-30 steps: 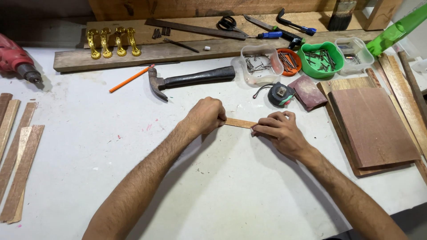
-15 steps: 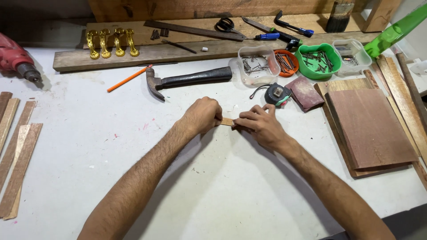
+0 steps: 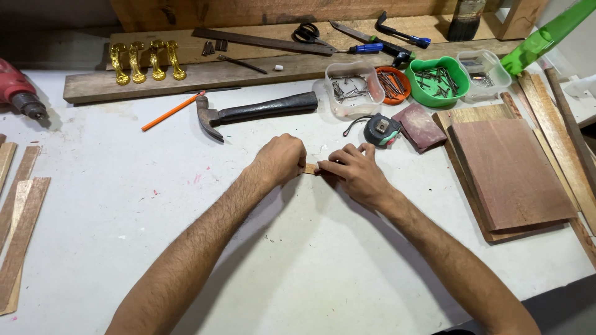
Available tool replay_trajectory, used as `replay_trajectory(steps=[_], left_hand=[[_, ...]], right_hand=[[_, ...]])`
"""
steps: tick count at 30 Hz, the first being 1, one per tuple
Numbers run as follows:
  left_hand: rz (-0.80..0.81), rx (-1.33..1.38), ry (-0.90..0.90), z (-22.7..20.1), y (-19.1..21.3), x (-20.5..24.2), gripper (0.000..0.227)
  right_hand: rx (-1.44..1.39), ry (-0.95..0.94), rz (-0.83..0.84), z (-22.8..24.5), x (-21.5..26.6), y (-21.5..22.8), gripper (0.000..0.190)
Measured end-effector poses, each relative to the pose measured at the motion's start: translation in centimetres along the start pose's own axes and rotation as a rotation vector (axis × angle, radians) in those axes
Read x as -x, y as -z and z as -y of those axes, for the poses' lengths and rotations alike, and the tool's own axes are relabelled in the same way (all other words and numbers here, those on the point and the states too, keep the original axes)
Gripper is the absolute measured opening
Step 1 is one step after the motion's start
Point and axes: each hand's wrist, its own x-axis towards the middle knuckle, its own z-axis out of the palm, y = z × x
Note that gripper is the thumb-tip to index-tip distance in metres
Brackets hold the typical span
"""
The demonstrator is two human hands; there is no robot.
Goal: The person snaps thin wooden strips by hand at a workbench, breaking each strip into shorter pieces and setting the pieces aside. Near the end they move a wooden board aside and handle a wooden frame on the bench.
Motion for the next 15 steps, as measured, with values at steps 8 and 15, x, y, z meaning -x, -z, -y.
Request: replay_trajectory(steps=[8,15], left_hand=[[-0.048,0.025,-0.068,1.0,-1.0,-0.4,0.004],[0.0,0.019,-0.023,0.3,-0.1,0.0,0.004]], right_hand=[[0.057,-0.042,-0.001,-2.2,5.4,1.1,0.025],[-0.041,0.038,-0.023,-0.8,3.1,2.0,0.024]])
